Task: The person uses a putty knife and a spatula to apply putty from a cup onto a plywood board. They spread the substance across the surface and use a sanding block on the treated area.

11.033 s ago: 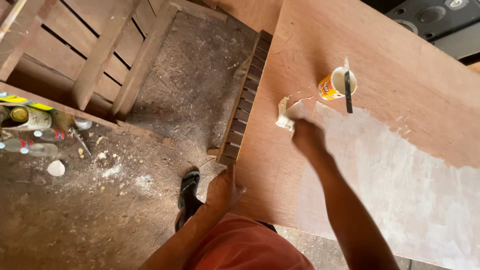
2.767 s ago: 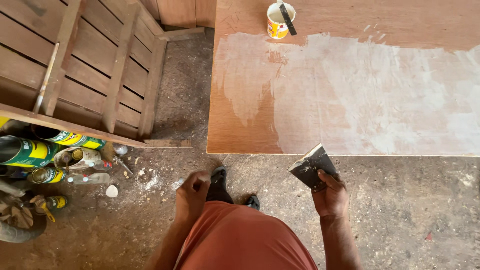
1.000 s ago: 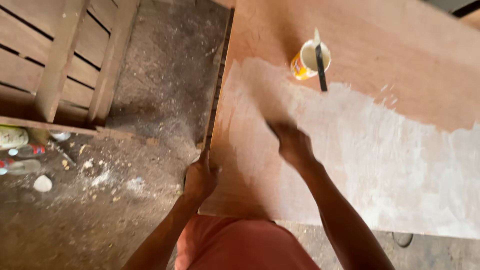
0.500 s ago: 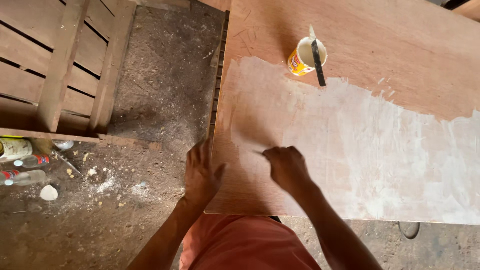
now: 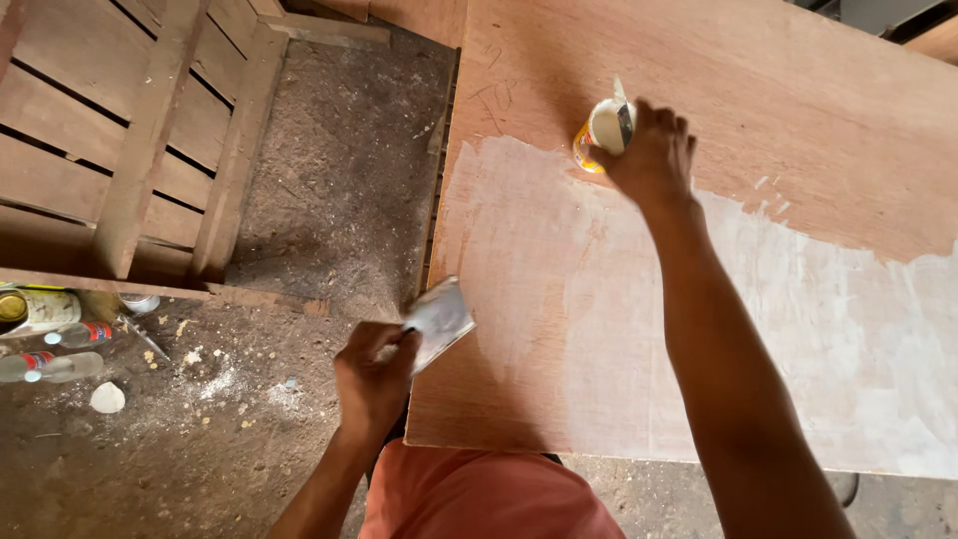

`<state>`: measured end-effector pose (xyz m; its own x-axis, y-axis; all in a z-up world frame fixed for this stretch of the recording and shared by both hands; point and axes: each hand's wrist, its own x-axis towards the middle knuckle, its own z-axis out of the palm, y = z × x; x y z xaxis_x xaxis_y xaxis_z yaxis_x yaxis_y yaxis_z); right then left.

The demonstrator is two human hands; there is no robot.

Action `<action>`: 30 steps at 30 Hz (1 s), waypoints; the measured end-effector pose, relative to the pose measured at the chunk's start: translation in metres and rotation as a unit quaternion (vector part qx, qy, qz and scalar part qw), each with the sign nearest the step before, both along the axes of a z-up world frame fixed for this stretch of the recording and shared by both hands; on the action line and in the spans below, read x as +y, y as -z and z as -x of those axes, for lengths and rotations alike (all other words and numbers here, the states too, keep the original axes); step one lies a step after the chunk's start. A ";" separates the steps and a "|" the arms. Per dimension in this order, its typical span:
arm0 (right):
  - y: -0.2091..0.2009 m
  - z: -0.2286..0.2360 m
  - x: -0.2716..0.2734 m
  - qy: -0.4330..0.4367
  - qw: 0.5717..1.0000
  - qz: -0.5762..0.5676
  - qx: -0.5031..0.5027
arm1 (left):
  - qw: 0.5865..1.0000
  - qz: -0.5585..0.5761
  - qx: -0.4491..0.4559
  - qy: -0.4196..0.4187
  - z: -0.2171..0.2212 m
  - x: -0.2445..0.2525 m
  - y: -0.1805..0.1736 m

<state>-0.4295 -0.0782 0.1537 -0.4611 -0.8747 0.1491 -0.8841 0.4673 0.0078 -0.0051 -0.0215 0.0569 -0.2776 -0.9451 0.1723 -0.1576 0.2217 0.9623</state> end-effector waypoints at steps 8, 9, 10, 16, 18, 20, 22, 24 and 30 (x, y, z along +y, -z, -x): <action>0.052 0.055 -0.032 0.152 0.973 -0.091 -0.147 | 0.969 -0.222 0.003 -0.110 -0.057 0.015 0.000; 0.050 0.051 -0.026 0.150 0.974 -0.090 -0.142 | 0.963 -0.242 0.000 -0.116 -0.061 0.014 0.000; 0.047 0.046 -0.018 0.148 0.976 -0.088 -0.136 | 0.957 -0.262 -0.002 -0.121 -0.064 0.014 -0.001; 0.024 0.012 0.066 0.122 0.979 -0.099 -0.131 | 0.948 -0.294 0.047 -0.115 -0.059 0.004 -0.004; 0.030 0.008 0.086 0.110 0.979 -0.127 -0.113 | 0.956 -0.274 0.066 -0.081 -0.054 -0.001 -0.007; 0.038 0.014 0.103 0.087 0.988 -0.094 -0.089 | 0.960 -0.264 0.073 -0.052 -0.047 -0.007 -0.008; 0.045 0.020 0.128 0.051 0.997 -0.003 -0.059 | 0.961 -0.268 0.064 -0.029 -0.042 -0.009 -0.008; 0.047 0.015 0.152 0.127 0.986 0.060 -0.091 | 0.965 -0.257 0.049 -0.007 -0.036 -0.014 -0.009; 0.047 -0.012 0.163 0.249 0.941 0.091 -0.212 | 0.965 -0.258 0.034 0.036 -0.027 -0.014 -0.007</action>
<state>-0.4174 0.0849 0.1068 -0.8587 -0.5122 -0.0147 -0.4605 0.7839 -0.4165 0.0217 -0.0359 0.0643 -0.3496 -0.8886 -0.2969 -0.0924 -0.2827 0.9548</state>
